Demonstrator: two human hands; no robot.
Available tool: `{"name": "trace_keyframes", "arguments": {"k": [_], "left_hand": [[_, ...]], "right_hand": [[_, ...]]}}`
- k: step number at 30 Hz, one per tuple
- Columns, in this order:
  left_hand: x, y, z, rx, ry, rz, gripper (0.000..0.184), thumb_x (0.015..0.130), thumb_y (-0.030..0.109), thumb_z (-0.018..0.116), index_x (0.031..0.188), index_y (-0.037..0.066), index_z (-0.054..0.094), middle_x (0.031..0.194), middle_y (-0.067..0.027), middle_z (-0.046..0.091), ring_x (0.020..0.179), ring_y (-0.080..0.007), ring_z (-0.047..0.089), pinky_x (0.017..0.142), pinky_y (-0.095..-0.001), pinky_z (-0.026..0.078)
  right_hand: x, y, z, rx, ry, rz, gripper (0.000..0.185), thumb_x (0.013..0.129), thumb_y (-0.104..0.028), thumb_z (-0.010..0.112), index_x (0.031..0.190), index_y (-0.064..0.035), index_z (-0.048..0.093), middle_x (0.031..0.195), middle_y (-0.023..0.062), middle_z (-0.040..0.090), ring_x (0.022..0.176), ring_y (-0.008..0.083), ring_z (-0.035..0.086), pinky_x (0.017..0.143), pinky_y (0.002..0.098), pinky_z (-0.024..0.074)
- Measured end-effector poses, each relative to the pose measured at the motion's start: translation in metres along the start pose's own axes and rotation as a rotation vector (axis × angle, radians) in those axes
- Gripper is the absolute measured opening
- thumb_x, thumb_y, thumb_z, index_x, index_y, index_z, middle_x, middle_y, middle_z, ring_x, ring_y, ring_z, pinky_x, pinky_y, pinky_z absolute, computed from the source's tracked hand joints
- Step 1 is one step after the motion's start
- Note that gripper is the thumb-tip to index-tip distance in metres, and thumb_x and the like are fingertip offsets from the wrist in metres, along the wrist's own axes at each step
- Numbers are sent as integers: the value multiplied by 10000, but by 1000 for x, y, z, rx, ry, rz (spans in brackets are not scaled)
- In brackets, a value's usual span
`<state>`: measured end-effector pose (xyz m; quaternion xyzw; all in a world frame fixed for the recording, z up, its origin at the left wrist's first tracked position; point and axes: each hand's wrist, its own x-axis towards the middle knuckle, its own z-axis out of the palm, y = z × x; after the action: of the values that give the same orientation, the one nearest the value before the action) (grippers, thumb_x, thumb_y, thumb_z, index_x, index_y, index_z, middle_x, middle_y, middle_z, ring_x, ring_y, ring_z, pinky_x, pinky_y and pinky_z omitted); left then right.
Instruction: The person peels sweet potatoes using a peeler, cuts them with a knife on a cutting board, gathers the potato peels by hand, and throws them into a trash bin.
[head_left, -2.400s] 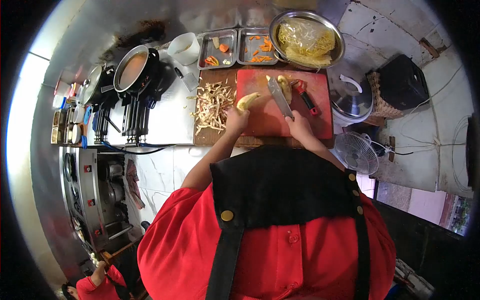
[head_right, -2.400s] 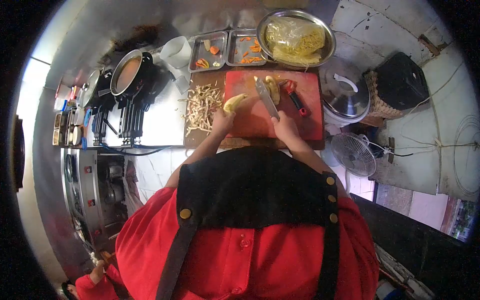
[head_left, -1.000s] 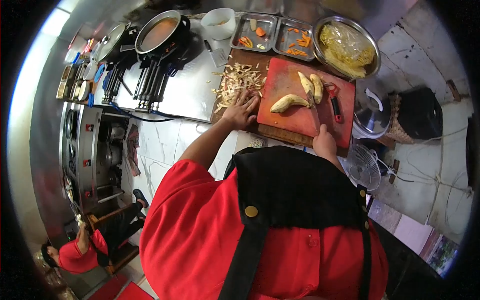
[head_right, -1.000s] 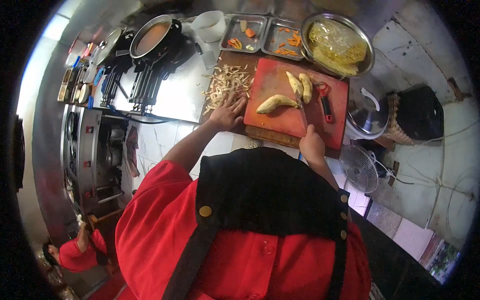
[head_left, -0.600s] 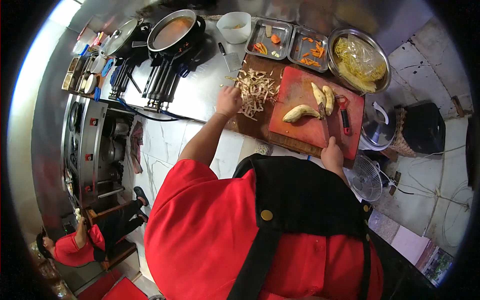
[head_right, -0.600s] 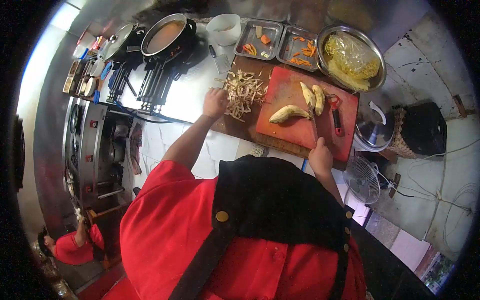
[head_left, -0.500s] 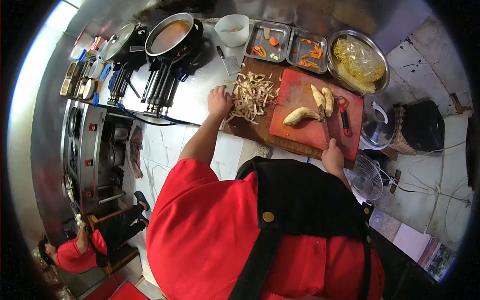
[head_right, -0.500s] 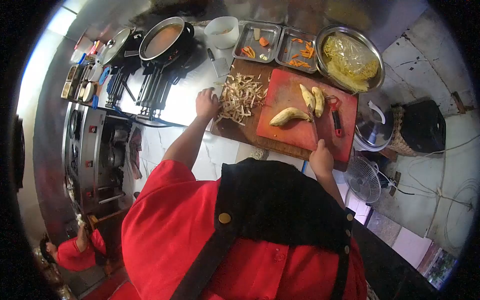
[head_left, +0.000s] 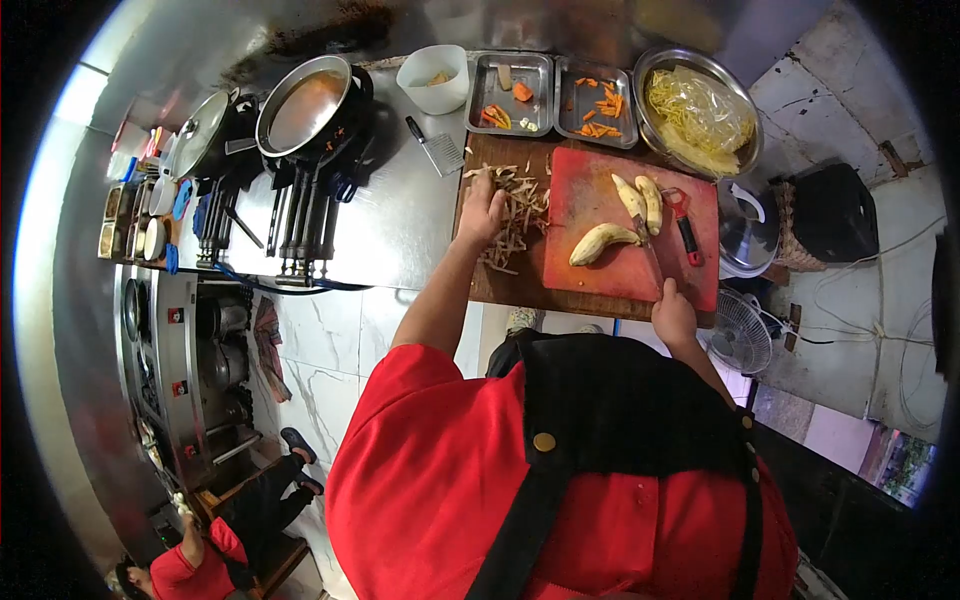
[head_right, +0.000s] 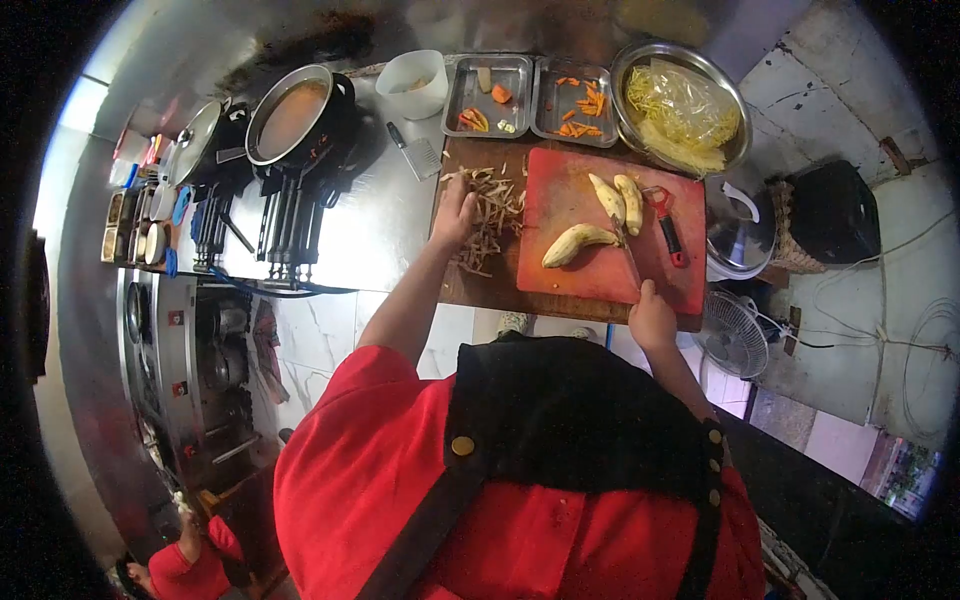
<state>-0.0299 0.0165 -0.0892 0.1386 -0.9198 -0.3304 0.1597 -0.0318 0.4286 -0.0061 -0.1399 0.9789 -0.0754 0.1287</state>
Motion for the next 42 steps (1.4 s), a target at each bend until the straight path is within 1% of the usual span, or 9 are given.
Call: {"name": "trace_keyframes", "arguments": {"k": [4,12,15,18,23,28,32,35,42], "left_hand": [[25,21,-22,-313,-56,87,504,929,276,424,1319,-42,377,1364,-229,394,1282,-347,362,1073,-376,269],[52,-1,6,409,-219,30,580,931,417,348,1339,5,353,1444,-200,262,1338,-390,220,1097,-464,181],[61,-2,0,101,-330,195,553,914,394,402,1293,-9,420,1384,-193,372,1292,-384,319,1051,-455,283],[77,24,-21,340,-265,64,493,912,336,417,1274,4,454,1359,-180,416,1261,-371,372,1002,-441,350],[82,5,-5,788,-267,-173,682,937,456,253,1379,-63,268,1436,-228,282,1364,-355,186,1105,-489,60],[56,10,-6,727,-290,-100,697,935,485,241,1395,-38,249,1478,-200,199,1388,-351,111,1118,-474,20],[47,1,-4,480,-179,255,524,921,387,371,1299,32,445,1385,-176,385,1309,-349,305,1081,-477,212],[65,16,-6,177,-145,376,247,834,208,521,938,21,644,970,-130,641,961,-341,565,862,-429,434],[89,41,43,172,-186,474,431,870,266,483,1238,42,505,1329,-154,452,1233,-345,401,1010,-441,333]], "right_hand": [[0,-3,-3,-26,-30,54,253,785,-93,496,1012,-15,416,765,254,607,746,425,615,682,521,485],[-1,-4,1,-58,-26,72,218,798,-116,500,986,-36,426,785,231,612,754,408,621,682,508,491],[-2,-7,1,-73,-10,92,215,802,-125,503,987,-43,431,784,221,614,754,397,626,682,497,495],[-3,-4,4,-62,22,66,218,797,-124,505,986,-43,433,762,220,608,724,392,627,660,494,498],[-8,5,16,-32,143,-28,247,776,-110,518,994,-31,433,732,226,591,671,404,608,621,507,487],[-6,6,17,21,169,-59,285,756,-99,529,1016,-18,443,692,212,567,630,404,583,587,515,468],[-6,6,18,4,202,-75,257,756,-103,529,984,-22,440,679,207,569,618,399,588,582,497,480],[-3,4,17,8,222,-97,232,758,-109,528,956,-28,438,677,202,572,618,396,593,581,486,486],[8,-5,14,-6,185,-70,228,751,-115,530,947,-39,442,683,193,573,618,376,596,571,475,484]]}}
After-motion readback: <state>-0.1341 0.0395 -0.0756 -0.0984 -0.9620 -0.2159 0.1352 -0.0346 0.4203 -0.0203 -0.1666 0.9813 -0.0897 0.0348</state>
